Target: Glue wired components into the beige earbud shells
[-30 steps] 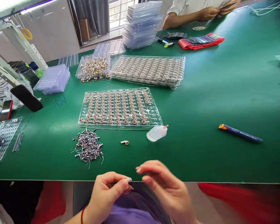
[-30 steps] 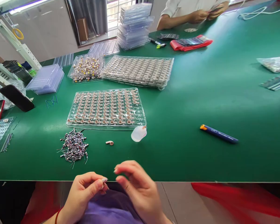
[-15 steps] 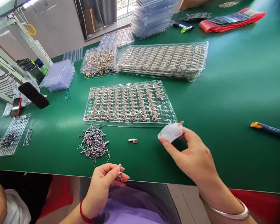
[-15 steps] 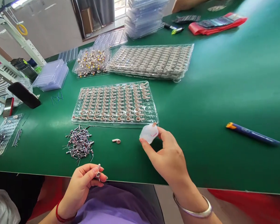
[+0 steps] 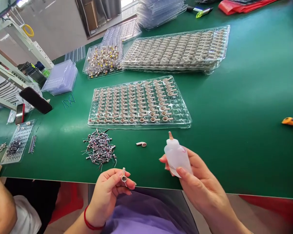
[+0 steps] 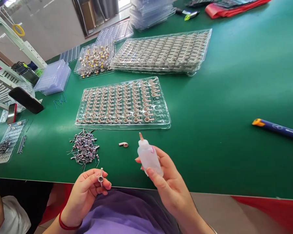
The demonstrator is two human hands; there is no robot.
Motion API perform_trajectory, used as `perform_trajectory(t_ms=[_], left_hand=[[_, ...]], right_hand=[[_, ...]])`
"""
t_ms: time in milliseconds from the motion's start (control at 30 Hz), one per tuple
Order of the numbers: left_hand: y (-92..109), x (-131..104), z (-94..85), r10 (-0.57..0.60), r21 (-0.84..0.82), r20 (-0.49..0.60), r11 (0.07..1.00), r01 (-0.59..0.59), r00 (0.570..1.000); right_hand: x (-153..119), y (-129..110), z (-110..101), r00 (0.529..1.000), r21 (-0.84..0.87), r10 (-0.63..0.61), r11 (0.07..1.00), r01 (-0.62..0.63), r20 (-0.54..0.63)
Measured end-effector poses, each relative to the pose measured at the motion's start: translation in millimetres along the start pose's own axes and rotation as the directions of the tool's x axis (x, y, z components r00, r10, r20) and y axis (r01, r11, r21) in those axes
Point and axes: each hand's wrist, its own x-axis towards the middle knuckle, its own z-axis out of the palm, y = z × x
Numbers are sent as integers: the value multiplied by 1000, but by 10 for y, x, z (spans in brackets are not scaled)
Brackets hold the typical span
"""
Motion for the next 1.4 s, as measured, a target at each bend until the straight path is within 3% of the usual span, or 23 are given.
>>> perform_trajectory(t_ms=[533,833,1400], left_hand=[[131,61,-193,-82,-256,123,960,112,989],[111,72,-295,7,-343,283,935,95,959],[108,67,-289,4,-321,265,943,84,964]], right_hand=[[-18,-7,11,997,3,27,1000,-27,-69],[-6,-5,25,993,39,67,997,-63,-101],[-13,54,-22,997,38,22,999,-19,-78]])
